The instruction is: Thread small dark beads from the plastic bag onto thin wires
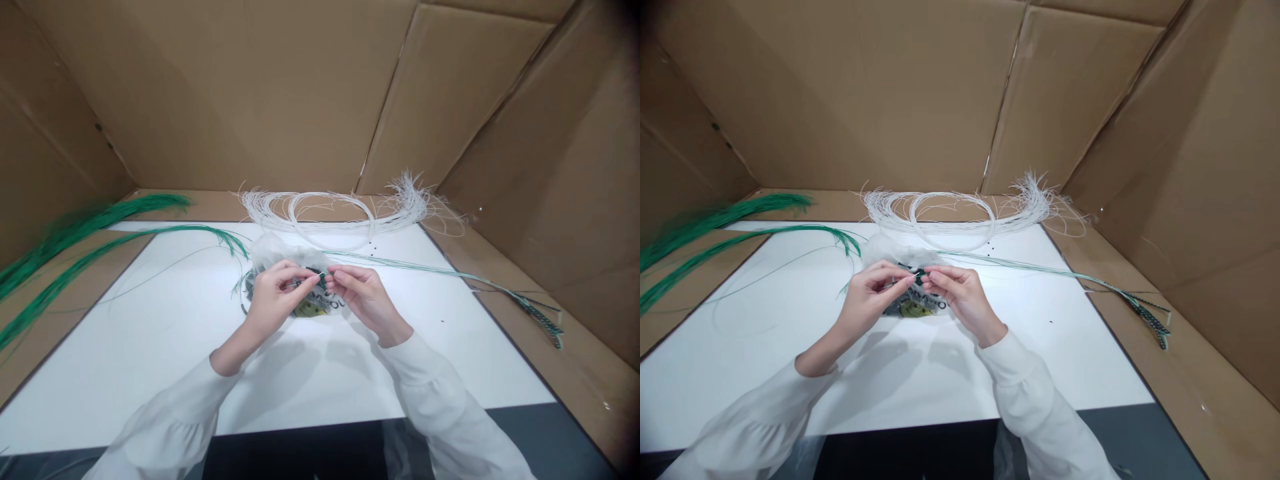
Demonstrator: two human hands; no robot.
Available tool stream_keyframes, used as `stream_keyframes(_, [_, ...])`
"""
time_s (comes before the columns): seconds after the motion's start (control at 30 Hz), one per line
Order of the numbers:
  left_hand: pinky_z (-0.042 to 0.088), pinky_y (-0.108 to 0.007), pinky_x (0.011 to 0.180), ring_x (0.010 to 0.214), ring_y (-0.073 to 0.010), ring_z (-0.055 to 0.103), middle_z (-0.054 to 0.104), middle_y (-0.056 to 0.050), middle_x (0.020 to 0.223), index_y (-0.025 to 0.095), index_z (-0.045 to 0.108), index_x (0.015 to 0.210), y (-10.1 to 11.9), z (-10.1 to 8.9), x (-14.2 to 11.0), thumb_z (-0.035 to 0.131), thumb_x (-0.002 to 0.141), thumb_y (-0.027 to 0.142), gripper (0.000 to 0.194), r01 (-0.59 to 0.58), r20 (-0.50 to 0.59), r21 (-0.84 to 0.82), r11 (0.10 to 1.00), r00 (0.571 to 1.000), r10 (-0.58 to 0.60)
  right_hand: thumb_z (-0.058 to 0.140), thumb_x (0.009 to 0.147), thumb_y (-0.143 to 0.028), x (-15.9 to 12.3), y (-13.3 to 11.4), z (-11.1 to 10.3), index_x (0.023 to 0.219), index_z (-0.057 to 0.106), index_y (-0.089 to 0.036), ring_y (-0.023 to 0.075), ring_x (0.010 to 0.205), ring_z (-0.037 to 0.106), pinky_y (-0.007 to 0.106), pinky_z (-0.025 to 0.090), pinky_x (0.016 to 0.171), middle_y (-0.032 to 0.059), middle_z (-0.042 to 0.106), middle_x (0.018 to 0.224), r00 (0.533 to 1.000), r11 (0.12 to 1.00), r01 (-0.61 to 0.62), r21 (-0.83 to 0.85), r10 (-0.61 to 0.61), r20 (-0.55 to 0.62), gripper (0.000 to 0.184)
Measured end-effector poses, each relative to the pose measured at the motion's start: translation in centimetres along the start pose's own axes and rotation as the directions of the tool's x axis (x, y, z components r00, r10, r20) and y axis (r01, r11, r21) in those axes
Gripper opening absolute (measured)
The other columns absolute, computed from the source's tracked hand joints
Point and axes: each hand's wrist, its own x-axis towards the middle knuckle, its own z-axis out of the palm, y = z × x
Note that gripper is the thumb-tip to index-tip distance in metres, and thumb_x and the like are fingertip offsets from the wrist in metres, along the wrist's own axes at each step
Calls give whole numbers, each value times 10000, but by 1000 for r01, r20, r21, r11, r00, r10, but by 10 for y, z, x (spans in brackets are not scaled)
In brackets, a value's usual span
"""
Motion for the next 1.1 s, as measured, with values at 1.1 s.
stream_keyframes(1.1, [333,-194,437,481,-62,434,579,-15,677,162,700,763,-3,1,0,615,753,291,155,-52,-18,50,997,998,53,722,636,-219,1,3,-3,764,723,-216,96,577,611,239,512,631,6,713,706,995,984,97,-147,-98,-5,128])
